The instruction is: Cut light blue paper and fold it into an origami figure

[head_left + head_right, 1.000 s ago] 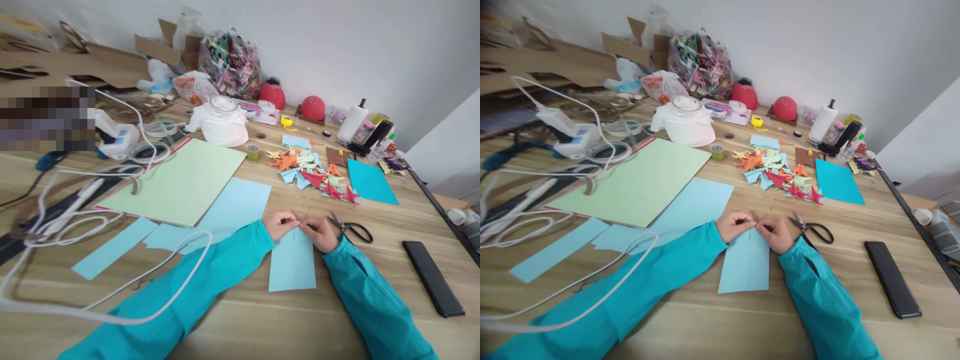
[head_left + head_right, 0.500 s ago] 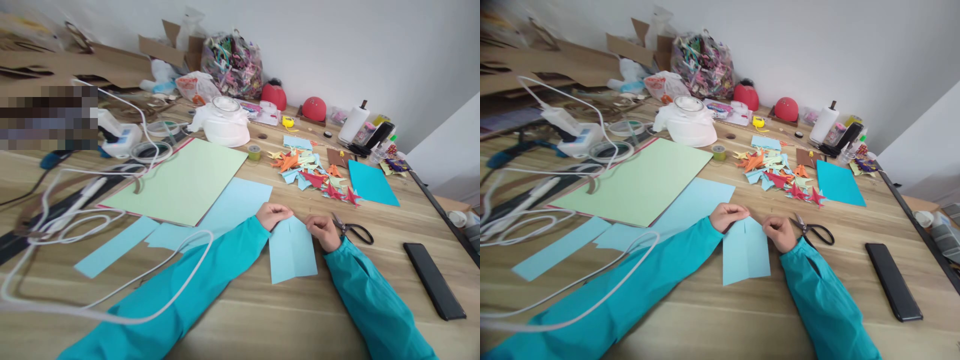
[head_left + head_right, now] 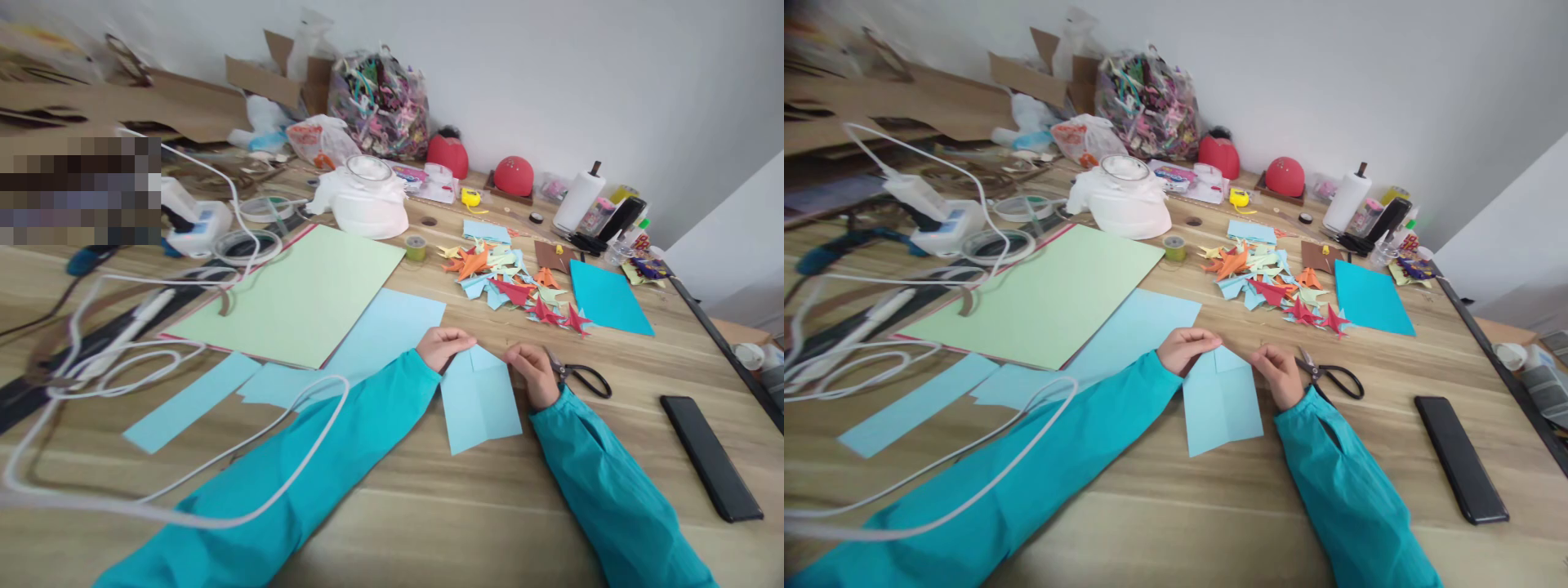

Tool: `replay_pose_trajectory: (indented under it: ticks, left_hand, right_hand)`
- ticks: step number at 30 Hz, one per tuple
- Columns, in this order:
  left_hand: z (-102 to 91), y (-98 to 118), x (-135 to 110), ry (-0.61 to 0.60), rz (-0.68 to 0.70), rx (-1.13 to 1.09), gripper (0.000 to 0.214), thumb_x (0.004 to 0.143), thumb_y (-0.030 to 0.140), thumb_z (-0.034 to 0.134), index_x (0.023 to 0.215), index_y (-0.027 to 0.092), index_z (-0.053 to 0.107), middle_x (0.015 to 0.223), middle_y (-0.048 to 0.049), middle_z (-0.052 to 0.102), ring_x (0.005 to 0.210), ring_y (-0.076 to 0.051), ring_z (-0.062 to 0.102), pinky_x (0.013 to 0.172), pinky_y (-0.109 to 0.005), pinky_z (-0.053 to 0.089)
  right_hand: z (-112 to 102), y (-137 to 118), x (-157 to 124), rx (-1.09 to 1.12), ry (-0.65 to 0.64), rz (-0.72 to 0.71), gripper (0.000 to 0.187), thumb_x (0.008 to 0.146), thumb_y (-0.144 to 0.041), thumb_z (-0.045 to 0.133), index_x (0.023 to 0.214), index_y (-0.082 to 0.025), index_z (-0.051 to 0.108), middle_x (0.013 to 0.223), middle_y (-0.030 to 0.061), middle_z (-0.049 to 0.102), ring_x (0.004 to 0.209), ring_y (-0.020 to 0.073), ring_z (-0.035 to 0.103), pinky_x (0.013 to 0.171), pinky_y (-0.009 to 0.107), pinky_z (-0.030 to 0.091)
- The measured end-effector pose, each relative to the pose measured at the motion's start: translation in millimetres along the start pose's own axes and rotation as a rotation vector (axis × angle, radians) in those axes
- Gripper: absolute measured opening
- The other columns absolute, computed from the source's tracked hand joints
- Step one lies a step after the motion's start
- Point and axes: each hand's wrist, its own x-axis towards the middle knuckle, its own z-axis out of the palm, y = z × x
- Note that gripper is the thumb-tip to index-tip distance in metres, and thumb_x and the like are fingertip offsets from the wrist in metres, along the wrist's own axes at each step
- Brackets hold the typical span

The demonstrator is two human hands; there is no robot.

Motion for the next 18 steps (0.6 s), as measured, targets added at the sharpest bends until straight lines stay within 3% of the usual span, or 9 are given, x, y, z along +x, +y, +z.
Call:
replay_pose_trajectory:
  ticks: [4,8,12,18]
  left_hand:
    - [1.2,-2.7,-2.1,-0.055,0.059,0.149,0.034,0.054,0.044,0.078,0.066,0.013,0.071,0.058,-0.0007,0.066,0.057,-0.014,0.057,0.057,-0.026,0.042]
    - [1.5,-6.2,-2.2,-0.092,0.183,0.287,0.033,0.061,0.045,0.073,0.070,0.013,0.071,0.065,-0.0020,0.067,0.065,-0.015,0.058,0.061,-0.025,0.043]
    - [3.5,-9.7,-3.5,-0.135,0.213,0.334,0.031,0.063,0.044,0.073,0.067,0.013,0.067,0.060,-0.0011,0.063,0.060,-0.014,0.054,0.056,-0.024,0.042]
    - [4.2,-9.2,-5.9,-0.250,0.330,0.340,0.021,0.066,0.033,0.069,0.062,0.014,0.064,0.072,-0.0054,0.066,0.066,-0.015,0.057,0.062,-0.026,0.043]
  right_hand:
    - [4.4,-2.4,-0.3,-0.103,-0.111,0.042,0.030,0.065,-0.047,0.074,0.068,-0.019,0.064,0.061,-0.0015,0.058,0.055,0.0118,0.047,0.050,0.024,0.037]
    - [4.2,-0.6,0.1,-0.124,-0.119,0.030,0.033,0.069,-0.049,0.071,0.061,-0.018,0.061,0.055,-0.0018,0.056,0.051,0.0106,0.046,0.048,0.024,0.036]
    - [4.0,0.3,0.3,-0.160,-0.120,-0.010,0.030,0.071,-0.047,0.070,0.065,-0.018,0.063,0.058,-0.0014,0.059,0.055,0.0114,0.049,0.053,0.025,0.038]
    - [3.5,-0.5,0.4,-0.207,-0.158,-0.029,0.025,0.072,-0.042,0.069,0.065,-0.019,0.063,0.059,-0.0016,0.058,0.056,0.0118,0.049,0.055,0.025,0.039]
